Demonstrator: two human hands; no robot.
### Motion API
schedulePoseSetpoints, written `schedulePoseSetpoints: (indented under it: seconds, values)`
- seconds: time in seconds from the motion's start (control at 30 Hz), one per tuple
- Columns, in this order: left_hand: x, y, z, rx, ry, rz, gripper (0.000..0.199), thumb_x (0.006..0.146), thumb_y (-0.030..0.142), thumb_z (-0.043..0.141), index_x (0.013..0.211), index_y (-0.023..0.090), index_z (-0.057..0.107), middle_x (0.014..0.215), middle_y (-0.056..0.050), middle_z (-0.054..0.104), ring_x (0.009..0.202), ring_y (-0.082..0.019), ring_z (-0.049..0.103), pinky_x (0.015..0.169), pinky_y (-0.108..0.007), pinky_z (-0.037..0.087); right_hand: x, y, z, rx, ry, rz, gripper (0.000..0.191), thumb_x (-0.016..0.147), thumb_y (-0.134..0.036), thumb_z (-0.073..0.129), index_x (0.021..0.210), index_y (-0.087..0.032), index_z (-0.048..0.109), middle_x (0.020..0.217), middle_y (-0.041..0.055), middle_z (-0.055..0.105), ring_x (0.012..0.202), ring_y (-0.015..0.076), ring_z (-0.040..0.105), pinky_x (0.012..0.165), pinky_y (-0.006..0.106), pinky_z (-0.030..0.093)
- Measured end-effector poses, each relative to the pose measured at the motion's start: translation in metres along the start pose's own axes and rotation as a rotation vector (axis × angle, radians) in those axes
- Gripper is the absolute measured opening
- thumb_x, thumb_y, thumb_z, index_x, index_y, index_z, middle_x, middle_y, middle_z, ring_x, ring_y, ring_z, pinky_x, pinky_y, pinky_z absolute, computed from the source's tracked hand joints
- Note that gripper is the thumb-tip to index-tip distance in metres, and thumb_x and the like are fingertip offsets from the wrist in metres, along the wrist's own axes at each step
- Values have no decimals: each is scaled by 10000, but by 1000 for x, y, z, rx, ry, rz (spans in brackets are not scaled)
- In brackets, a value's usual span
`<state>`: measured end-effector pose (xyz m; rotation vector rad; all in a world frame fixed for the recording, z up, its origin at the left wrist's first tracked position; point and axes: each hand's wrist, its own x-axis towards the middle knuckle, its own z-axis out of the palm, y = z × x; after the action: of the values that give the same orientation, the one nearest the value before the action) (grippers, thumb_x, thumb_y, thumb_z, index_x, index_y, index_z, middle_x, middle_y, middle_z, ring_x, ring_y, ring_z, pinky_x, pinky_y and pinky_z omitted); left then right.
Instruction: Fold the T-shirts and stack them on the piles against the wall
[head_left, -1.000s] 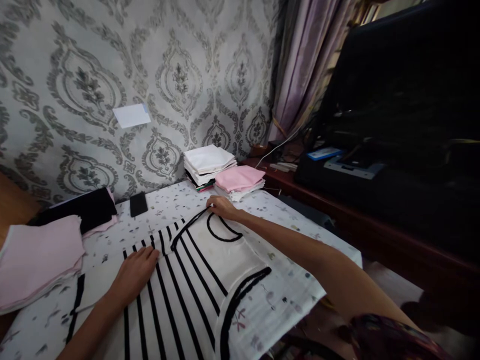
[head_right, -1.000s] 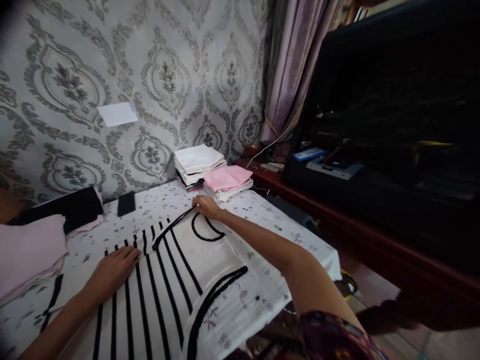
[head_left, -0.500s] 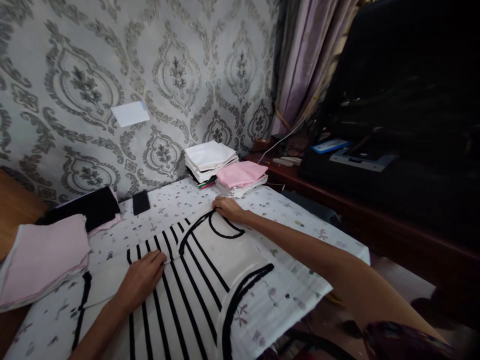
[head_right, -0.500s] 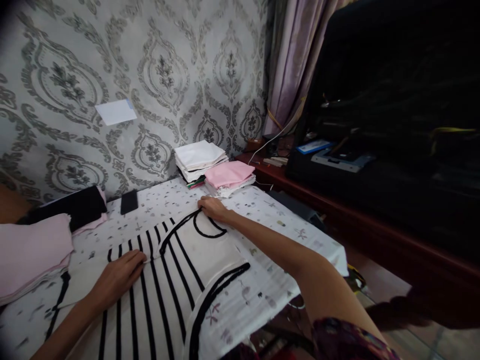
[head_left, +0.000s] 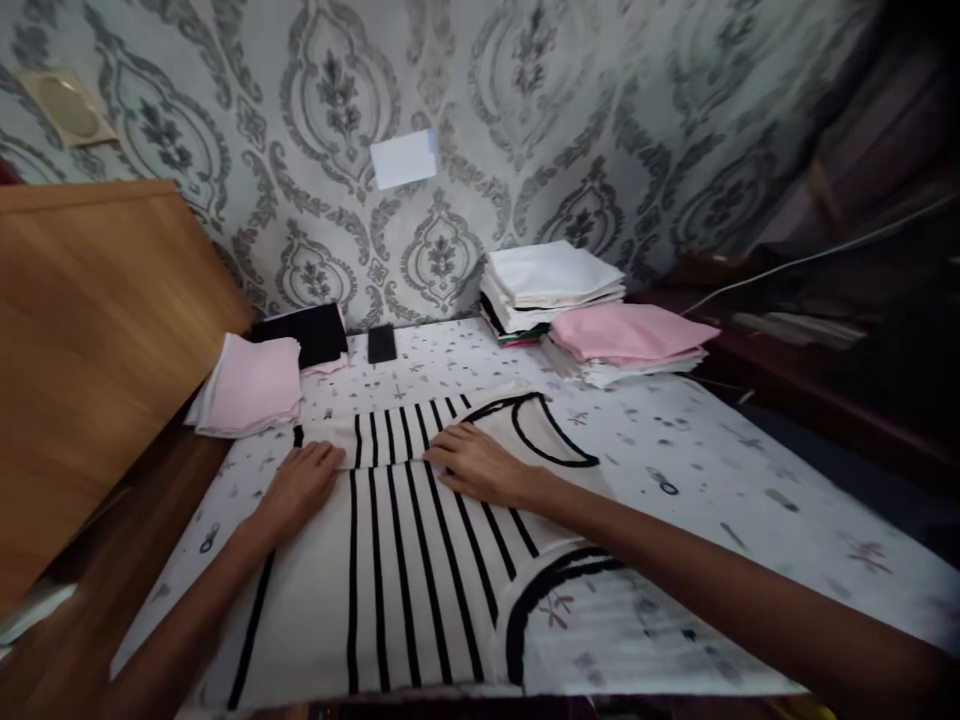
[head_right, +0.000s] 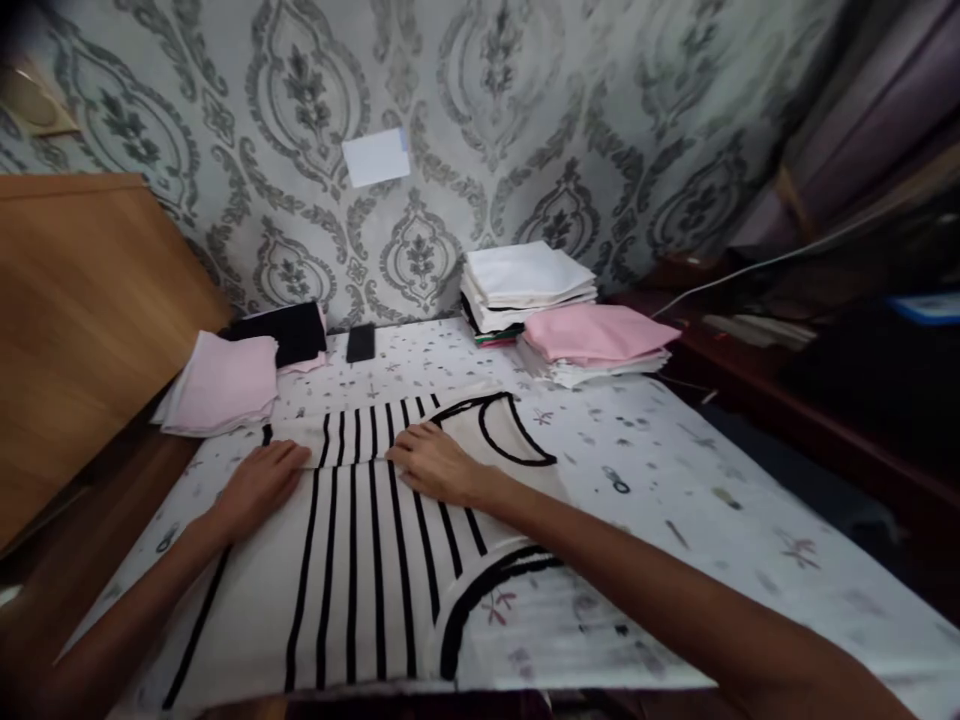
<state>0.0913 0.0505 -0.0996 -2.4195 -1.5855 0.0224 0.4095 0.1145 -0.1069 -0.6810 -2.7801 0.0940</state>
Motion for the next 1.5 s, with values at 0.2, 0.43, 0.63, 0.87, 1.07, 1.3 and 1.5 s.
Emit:
schedulePoseSetpoints:
  seconds: [0.2, 0.43, 0.63, 0.87, 1.07, 1.3, 1.5]
  values:
    - [-28, -30, -11, 147, -21, -144, 222, 895, 81, 450, 964, 174, 639, 960, -102, 676, 951, -282, 622, 813, -412, 443, 24, -6, 17, -88, -28, 92, 223, 915, -49, 484, 945, -155, 678, 957, 100, 683, 943, 228, 577, 845, 357, 446]
    - [-41, -30, -24, 104, -26, -147, 235, 881, 117, 454, 956, 190, 664, 966, -96, 691, 974, -288, 605, 838, -434, 450, 16, -9, 16, 83, 63, 71, 148, 913, -116, 534, 925, -159, 676, 961, 96, 694, 952, 228, 588, 875, 365, 452]
    - [-1, -7, -17, -340, 158, -180, 386, 967, 242, 327, 1220, 172, 609, 1197, -107, 679, 1124, -240, 607, 995, -423, 463, 41, -9, 12, 173, 179, 171, 290, 990, -242, 425, 1070, -158, 690, 1099, 129, 709, 1042, 242, 629, 958, 406, 465]
    - [48, 14, 27, -343, -82, -275, 655, 981, 467, 299, 1482, 50, 368, 1569, -209, 358, 1479, -305, 288, 1184, -533, 239, 52, 14, 34, 16, -60, 458, 563, 1012, -445, 397, 1467, -115, 426, 1573, 197, 346, 1481, 301, 266, 1180, 548, 211]
    - [19, -24, 54, -207, -91, -383, 719, 962, 526, 241, 1528, 89, 320, 1603, -174, 293, 1505, -298, 222, 1167, -561, 250, 3, 52, 28, -70, -41, 580, 585, 1023, -490, 344, 1490, -143, 402, 1580, 172, 342, 1487, 284, 259, 1186, 560, 183]
    - [2, -30, 52, -256, -82, -474, 782, 944, 562, 216, 1520, 42, 313, 1597, -215, 290, 1497, -342, 226, 1140, -605, 267, -46, 95, 12, -104, -22, 758, 585, 1025, -473, 336, 1498, -132, 377, 1592, 187, 308, 1499, 295, 219, 1176, 589, 185]
    - [-17, -22, 33, -265, 2, -465, 742, 932, 559, 223, 1461, 61, 375, 1565, -249, 332, 1463, -375, 282, 1116, -632, 277, -81, 93, -12, 78, 40, 727, 561, 1002, -387, 412, 1491, -112, 393, 1573, 188, 349, 1483, 285, 268, 1182, 482, 275]
